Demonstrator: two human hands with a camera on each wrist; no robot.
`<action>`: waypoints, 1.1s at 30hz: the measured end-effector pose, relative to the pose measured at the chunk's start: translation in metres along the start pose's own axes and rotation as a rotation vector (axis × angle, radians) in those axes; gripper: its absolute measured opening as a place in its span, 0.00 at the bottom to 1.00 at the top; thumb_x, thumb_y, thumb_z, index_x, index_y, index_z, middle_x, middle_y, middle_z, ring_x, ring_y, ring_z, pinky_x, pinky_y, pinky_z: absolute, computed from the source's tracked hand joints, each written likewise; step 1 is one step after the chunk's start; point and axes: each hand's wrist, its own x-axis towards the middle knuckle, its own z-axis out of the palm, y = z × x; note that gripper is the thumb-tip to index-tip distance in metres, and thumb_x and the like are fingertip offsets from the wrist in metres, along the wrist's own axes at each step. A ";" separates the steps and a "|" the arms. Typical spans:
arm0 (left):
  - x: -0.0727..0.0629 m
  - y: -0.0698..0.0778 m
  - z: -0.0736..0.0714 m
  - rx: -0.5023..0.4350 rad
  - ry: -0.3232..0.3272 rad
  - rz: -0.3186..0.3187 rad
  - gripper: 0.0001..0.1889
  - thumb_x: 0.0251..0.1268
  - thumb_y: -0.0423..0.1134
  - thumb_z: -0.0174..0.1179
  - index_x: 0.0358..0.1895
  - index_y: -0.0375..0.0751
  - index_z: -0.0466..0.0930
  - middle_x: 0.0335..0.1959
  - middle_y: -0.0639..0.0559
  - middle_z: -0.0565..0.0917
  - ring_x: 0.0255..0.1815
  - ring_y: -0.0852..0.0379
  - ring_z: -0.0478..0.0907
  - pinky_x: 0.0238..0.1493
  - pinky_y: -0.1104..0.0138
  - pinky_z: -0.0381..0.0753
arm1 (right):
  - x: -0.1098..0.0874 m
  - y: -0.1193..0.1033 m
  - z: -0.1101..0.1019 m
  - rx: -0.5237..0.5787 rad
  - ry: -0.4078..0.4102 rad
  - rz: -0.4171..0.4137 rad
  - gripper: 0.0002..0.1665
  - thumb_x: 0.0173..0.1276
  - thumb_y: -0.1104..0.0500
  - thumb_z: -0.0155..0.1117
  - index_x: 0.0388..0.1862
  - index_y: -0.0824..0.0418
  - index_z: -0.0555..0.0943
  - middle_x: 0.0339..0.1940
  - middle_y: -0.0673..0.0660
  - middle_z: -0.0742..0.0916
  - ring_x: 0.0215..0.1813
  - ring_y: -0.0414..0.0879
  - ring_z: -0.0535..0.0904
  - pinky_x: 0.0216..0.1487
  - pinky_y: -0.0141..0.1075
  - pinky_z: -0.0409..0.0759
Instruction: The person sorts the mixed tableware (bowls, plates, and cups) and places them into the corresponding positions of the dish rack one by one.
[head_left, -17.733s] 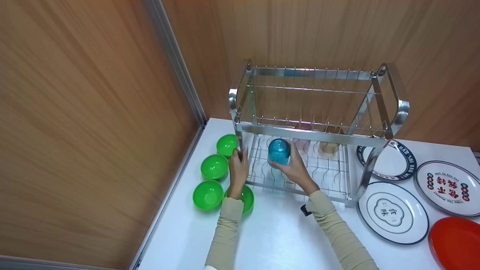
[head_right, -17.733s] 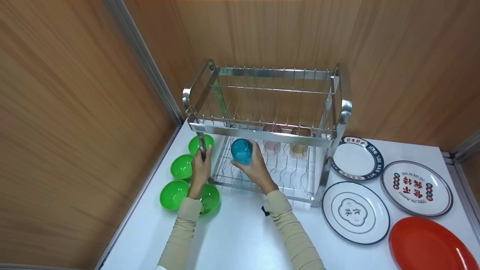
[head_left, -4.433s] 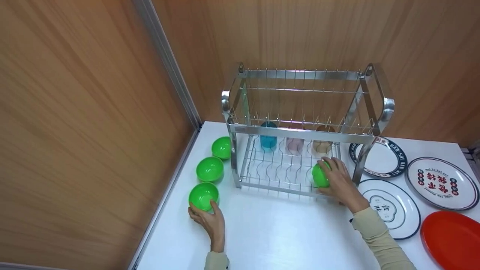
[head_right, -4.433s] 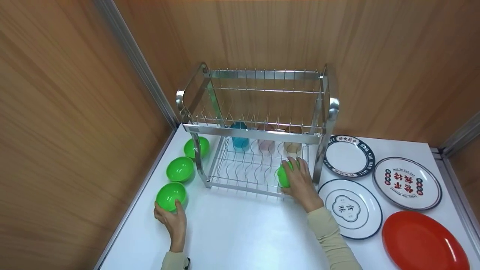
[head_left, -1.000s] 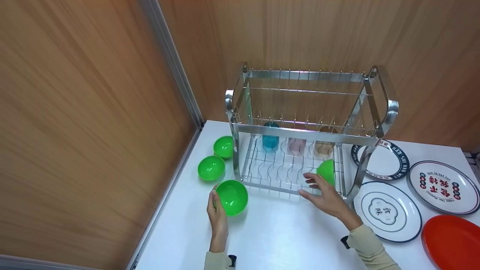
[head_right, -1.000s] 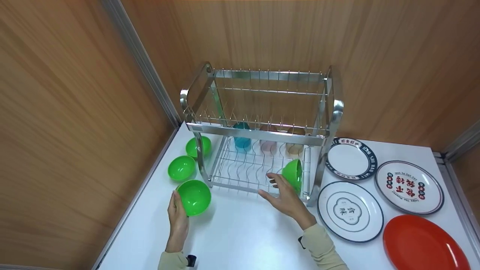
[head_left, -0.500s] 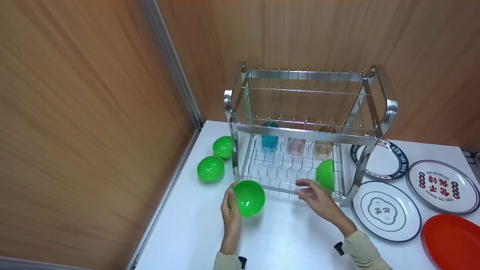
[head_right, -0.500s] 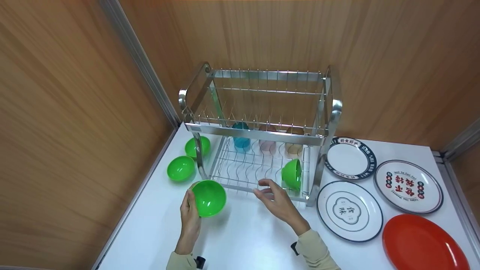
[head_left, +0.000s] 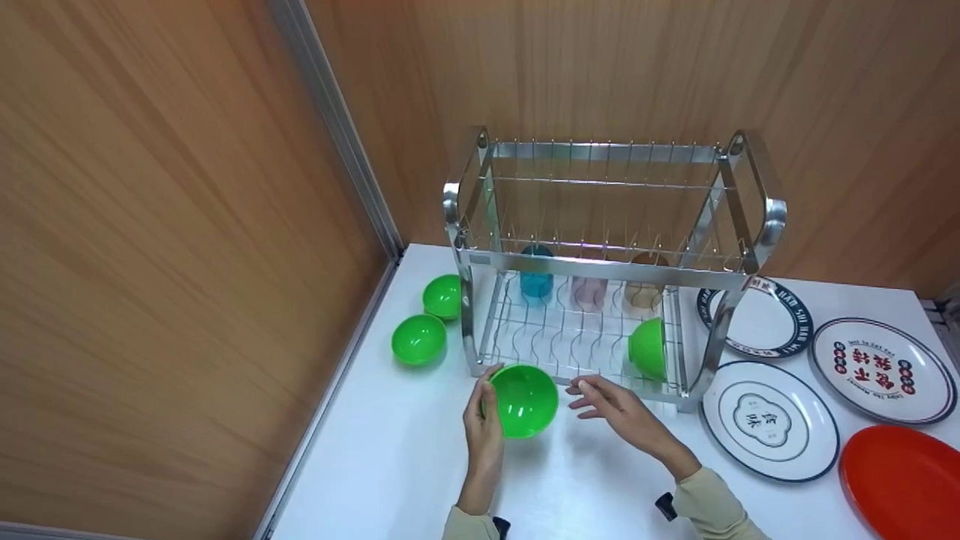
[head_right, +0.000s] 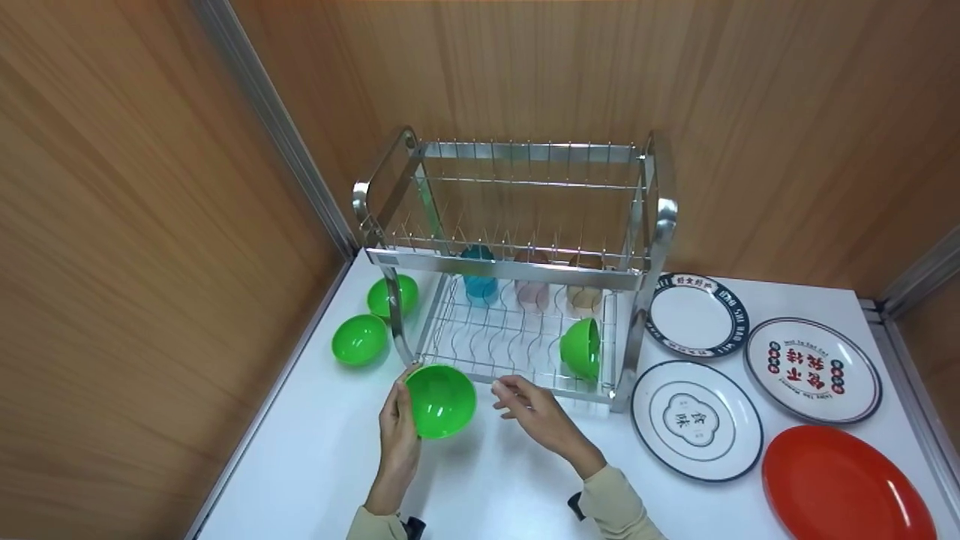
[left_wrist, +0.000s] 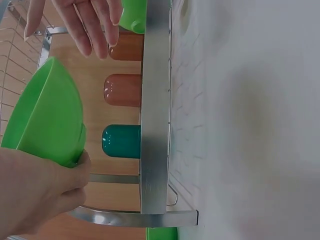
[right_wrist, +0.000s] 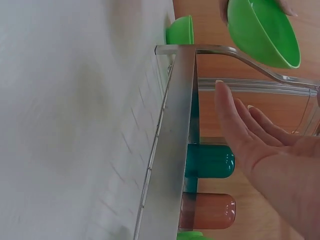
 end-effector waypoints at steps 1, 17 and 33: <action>-0.001 0.000 0.002 0.005 -0.004 0.013 0.22 0.88 0.43 0.38 0.72 0.37 0.71 0.72 0.42 0.73 0.73 0.40 0.68 0.72 0.42 0.68 | 0.000 0.000 0.001 0.025 -0.025 -0.004 0.28 0.88 0.52 0.39 0.72 0.73 0.68 0.65 0.73 0.78 0.62 0.64 0.80 0.60 0.44 0.83; -0.014 -0.011 0.027 0.089 -0.178 0.291 0.18 0.78 0.27 0.52 0.64 0.42 0.80 0.64 0.46 0.79 0.65 0.56 0.74 0.66 0.56 0.76 | -0.001 -0.010 0.015 0.274 -0.194 0.156 0.43 0.86 0.38 0.23 0.79 0.72 0.53 0.67 0.69 0.75 0.68 0.62 0.77 0.67 0.52 0.77; -0.012 -0.009 0.022 -0.008 -0.407 0.368 0.14 0.73 0.30 0.55 0.56 0.42 0.83 0.66 0.34 0.73 0.67 0.41 0.71 0.67 0.59 0.72 | -0.004 -0.014 0.012 0.359 -0.273 0.214 0.40 0.86 0.42 0.37 0.80 0.72 0.52 0.67 0.65 0.72 0.67 0.51 0.75 0.73 0.47 0.71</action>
